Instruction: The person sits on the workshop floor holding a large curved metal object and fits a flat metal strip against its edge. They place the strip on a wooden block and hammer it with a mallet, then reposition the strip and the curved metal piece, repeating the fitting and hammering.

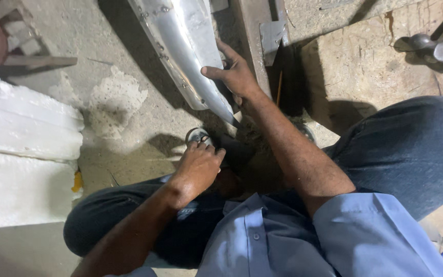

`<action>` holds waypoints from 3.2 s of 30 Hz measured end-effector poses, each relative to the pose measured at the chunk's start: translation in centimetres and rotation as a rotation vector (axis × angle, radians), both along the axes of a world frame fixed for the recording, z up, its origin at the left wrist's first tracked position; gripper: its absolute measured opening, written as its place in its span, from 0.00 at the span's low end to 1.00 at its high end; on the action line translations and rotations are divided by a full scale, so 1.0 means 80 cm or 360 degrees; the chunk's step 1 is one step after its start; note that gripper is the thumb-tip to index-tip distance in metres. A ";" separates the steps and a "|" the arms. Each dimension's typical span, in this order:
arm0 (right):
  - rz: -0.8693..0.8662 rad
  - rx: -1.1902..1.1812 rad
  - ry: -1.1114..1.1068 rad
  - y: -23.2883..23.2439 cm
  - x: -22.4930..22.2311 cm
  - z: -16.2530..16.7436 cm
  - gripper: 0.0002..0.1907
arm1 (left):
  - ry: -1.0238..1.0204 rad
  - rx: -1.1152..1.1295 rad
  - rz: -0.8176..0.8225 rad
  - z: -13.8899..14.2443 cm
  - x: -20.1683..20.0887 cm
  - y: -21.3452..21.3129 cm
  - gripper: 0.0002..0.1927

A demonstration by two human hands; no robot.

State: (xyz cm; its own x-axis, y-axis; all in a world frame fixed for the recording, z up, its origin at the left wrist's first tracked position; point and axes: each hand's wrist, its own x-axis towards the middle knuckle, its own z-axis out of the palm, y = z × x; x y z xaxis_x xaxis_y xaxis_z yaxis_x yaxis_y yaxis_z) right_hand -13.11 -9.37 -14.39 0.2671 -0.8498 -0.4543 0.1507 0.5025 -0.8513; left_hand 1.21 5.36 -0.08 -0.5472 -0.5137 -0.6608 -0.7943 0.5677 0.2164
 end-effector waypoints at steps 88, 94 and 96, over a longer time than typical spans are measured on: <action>0.1192 -0.1605 0.3293 0.037 -0.456 0.194 0.16 | 0.1170 0.0382 0.1246 -0.103 -0.188 -0.122 0.19; 0.1404 -0.1467 0.3326 0.079 -0.471 0.219 0.12 | 0.1149 0.0058 0.1277 -0.109 -0.226 -0.132 0.25; 0.1343 -0.1094 0.3172 0.117 -0.464 0.229 0.16 | 0.1134 -0.0017 0.1355 -0.110 -0.234 -0.126 0.28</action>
